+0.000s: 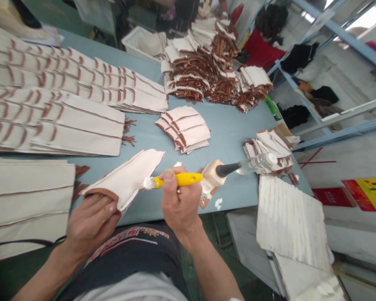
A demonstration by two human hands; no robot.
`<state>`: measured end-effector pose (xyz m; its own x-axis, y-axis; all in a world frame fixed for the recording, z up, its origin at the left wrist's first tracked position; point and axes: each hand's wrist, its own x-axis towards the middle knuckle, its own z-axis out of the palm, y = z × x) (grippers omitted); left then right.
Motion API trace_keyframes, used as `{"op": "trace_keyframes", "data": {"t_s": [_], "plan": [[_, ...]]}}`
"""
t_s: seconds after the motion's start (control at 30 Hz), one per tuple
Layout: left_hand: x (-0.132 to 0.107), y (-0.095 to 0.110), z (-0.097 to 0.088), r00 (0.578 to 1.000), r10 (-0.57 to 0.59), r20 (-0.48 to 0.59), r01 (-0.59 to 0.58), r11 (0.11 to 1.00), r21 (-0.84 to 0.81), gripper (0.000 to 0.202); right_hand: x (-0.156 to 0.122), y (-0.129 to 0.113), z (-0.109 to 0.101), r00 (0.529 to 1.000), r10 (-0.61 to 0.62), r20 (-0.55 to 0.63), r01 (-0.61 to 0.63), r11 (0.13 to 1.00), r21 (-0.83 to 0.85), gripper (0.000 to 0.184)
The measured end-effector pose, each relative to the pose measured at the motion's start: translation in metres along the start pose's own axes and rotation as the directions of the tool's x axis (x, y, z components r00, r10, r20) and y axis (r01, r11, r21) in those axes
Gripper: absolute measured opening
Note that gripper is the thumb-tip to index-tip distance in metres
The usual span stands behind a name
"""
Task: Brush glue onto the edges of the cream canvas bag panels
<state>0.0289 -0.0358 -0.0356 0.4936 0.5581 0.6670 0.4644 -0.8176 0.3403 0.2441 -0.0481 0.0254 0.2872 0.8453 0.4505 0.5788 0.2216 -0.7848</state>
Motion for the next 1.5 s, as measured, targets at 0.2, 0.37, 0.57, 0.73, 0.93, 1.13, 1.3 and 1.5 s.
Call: {"op": "trace_keyframes", "data": {"t_s": [0.2,0.37,0.57,0.73,0.93,1.13,1.3,1.5], "plan": [[-0.001,0.0,0.004,0.999,0.016,-0.031,-0.017,0.999,-0.044,0.023,-0.013,-0.036,-0.002,0.957,-0.252,0.14,0.264,0.962,-0.07,0.031],[-0.005,-0.001,0.005,0.999,0.009,-0.038,-0.011,0.999,-0.048,0.023,-0.033,-0.044,-0.006,0.971,-0.174,0.164,0.166,0.984,0.061,0.027],[-0.006,-0.004,0.007,0.999,-0.016,-0.045,0.013,0.998,-0.06,0.026,-0.041,-0.017,0.0,0.969,0.181,0.166,-0.224,0.927,0.301,0.034],[-0.002,0.002,0.01,0.966,-0.247,-0.08,0.221,0.944,-0.245,0.027,-0.021,0.016,-0.001,0.961,0.277,-0.02,-0.251,0.898,0.362,0.045],[0.014,0.003,0.005,0.892,-0.451,-0.028,0.424,0.858,-0.29,0.029,-0.021,0.036,-0.007,0.992,0.085,-0.088,-0.058,0.961,0.269,0.024],[0.042,-0.005,-0.006,0.843,-0.536,0.053,0.524,0.795,-0.306,0.028,-0.018,0.056,0.0,0.956,-0.294,-0.021,0.291,0.954,-0.076,0.022],[0.063,-0.011,-0.012,0.83,-0.548,0.106,0.545,0.753,-0.369,0.026,-0.003,0.067,0.013,0.899,-0.408,0.159,0.43,0.891,-0.146,0.019],[0.029,-0.011,-0.009,0.765,-0.633,0.12,0.611,0.654,-0.446,0.021,-0.012,0.07,0.02,0.845,-0.475,0.245,0.498,0.866,-0.041,0.008]]}}
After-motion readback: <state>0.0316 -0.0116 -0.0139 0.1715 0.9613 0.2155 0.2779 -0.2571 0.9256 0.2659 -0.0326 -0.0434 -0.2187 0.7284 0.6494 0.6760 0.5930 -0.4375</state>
